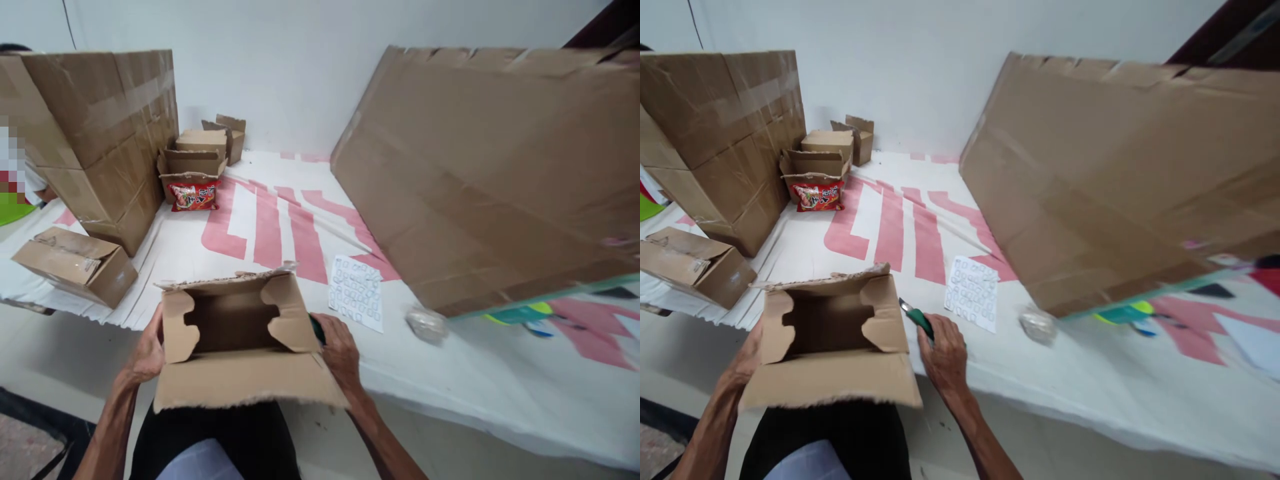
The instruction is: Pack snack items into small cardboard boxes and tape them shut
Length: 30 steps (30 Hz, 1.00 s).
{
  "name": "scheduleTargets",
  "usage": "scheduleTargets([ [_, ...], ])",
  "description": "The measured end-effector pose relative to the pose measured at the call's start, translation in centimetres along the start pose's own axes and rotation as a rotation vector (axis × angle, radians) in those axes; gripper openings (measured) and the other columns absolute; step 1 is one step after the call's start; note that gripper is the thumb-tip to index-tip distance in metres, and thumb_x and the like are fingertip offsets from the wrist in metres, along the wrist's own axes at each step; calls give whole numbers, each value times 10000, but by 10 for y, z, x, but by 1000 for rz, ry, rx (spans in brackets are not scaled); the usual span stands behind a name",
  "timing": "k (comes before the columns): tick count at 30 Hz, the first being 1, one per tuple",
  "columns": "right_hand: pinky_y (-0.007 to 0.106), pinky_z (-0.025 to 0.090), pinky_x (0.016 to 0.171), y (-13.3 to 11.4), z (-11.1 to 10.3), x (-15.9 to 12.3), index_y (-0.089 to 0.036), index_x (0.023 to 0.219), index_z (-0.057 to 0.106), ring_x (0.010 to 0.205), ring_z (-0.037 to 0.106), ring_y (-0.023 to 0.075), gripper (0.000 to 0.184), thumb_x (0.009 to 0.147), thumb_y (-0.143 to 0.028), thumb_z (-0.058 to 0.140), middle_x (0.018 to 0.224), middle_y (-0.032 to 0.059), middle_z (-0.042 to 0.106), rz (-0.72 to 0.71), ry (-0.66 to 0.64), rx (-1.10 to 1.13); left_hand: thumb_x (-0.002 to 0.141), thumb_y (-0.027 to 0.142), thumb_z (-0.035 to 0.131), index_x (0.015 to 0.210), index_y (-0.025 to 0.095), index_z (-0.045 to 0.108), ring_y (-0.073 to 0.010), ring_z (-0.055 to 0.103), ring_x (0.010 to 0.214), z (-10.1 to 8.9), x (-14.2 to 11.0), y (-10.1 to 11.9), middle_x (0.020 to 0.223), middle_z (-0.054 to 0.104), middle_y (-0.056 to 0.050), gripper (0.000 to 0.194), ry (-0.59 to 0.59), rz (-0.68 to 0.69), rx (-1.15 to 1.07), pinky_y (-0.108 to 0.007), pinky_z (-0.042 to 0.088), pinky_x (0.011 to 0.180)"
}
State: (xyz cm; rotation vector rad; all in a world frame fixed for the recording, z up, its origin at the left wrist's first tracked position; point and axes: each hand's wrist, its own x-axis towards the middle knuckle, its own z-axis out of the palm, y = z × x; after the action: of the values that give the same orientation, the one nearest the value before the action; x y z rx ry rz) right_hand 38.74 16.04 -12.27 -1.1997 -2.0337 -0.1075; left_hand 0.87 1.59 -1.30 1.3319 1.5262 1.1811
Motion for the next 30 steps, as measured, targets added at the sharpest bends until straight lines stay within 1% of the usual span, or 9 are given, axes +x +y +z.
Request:
scheduleTargets([
  [2,426,518,905,-1,0,1,-197,1217,631,1006,644,289,232,1034,-260,504,1081,125,718,-24,10,-18,605,549,978,1661,259,357,-430,608,1364,2,6,8,1480,640,-171,1260,-40,15,-42,-485,548,1130],
  [4,418,509,900,-1,1,2,-183,1203,636,995,640,283,223,1030,-254,515,1069,126,716,-47,29,-32,584,539,999,1679,259,303,-442,542,1439,1,11,12,1589,536,-197,1328,-70,-1,-77,-485,509,1171],
  [9,415,484,908,0,8,3,-185,1177,651,1023,639,285,223,1026,-266,509,1085,130,715,-72,71,-64,611,623,954,1689,242,267,-450,469,1496,-8,18,8,1642,469,-199,1334,-97,2,-145,-518,458,1206],
  [13,408,474,908,0,12,3,-196,1168,659,1028,650,281,222,1018,-266,510,1086,122,724,-51,80,-50,594,470,956,1649,235,369,-431,464,1496,-23,47,2,1619,513,-159,1230,-76,18,-183,-485,462,1201],
  [16,397,474,876,0,13,4,-195,1170,658,1020,655,281,224,1008,-252,515,1081,118,728,-60,90,-49,573,326,883,1554,227,519,-415,480,1476,-42,93,-3,1541,605,-111,1051,29,66,-162,-462,459,1204],
  [19,393,472,854,0,14,7,-188,1168,654,1000,653,281,218,1002,-236,521,1079,122,727,-74,113,-58,552,233,764,1432,195,625,-404,564,1378,-61,150,-5,1358,722,-85,891,204,87,-91,-476,493,1162],
  [23,388,472,843,-1,13,9,-186,1156,640,991,650,278,199,1013,-225,507,1062,121,721,-84,133,-56,554,198,689,1342,181,650,-346,623,1287,-77,211,-7,1231,743,-92,789,359,75,-22,-474,497,1140],
  [26,380,474,839,-2,12,10,-183,1154,633,995,650,275,192,1017,-216,502,1059,120,717,-76,124,-62,581,224,738,1304,181,628,-334,634,1252,-76,226,-17,1249,709,-124,733,502,29,55,-478,501,1114],
  [30,373,469,826,-2,11,10,-180,1159,634,979,654,271,194,1006,-209,518,1058,113,716,-53,107,-83,631,327,801,1256,180,593,-343,638,1179,-60,208,-40,1236,675,-145,675,665,-17,181,-528,494,1075],
])
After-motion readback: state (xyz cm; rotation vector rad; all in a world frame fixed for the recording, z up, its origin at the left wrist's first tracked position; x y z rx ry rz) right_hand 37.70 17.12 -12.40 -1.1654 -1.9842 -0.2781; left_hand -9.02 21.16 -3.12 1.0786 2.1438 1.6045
